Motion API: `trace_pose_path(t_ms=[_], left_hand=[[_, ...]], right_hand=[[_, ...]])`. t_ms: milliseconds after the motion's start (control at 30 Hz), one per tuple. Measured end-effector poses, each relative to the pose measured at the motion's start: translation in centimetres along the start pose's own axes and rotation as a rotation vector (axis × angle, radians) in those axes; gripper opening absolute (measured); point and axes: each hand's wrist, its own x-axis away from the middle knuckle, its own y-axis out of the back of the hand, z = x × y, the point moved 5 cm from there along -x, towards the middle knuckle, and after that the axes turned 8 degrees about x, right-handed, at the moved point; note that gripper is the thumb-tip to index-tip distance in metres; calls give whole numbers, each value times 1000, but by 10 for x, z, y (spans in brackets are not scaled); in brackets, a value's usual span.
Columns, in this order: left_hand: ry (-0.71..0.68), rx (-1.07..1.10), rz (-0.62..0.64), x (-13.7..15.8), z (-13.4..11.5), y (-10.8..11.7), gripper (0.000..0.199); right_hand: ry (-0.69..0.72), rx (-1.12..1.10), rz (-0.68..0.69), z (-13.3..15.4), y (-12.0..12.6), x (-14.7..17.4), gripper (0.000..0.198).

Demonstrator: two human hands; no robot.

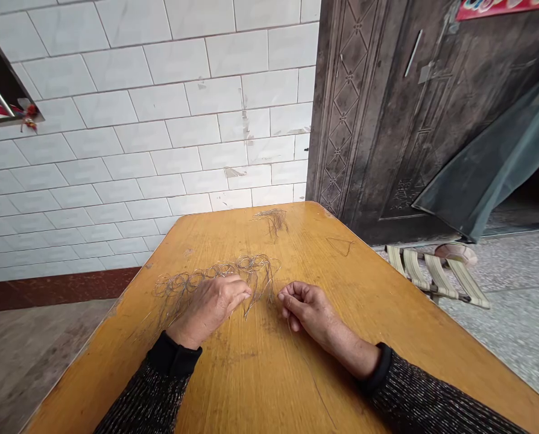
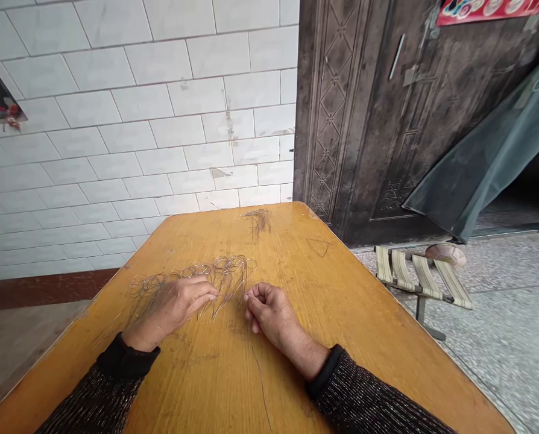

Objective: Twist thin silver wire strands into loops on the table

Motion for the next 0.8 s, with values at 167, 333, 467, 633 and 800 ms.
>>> trace_pose_path(t_ms=[167,333,467,633,800], left_hand=[[-38,-122,-30,0,-6,3,21],[33,-102,-79,-2,-5,2,18],[40,-43,-82,-3,-6,-2,20],[51,-2,-79,-3,-5,-6,22],[63,-27,-73,-2,0,-4,21]], right_hand=[[12,1,-26,4,5,-2,27],[10,7,-37,6,5,-2,26],[22,19,-36,5,5,-2,25],[20,53,-19,3,4,-3,23],[23,52,9,1,-1,-2,22]])
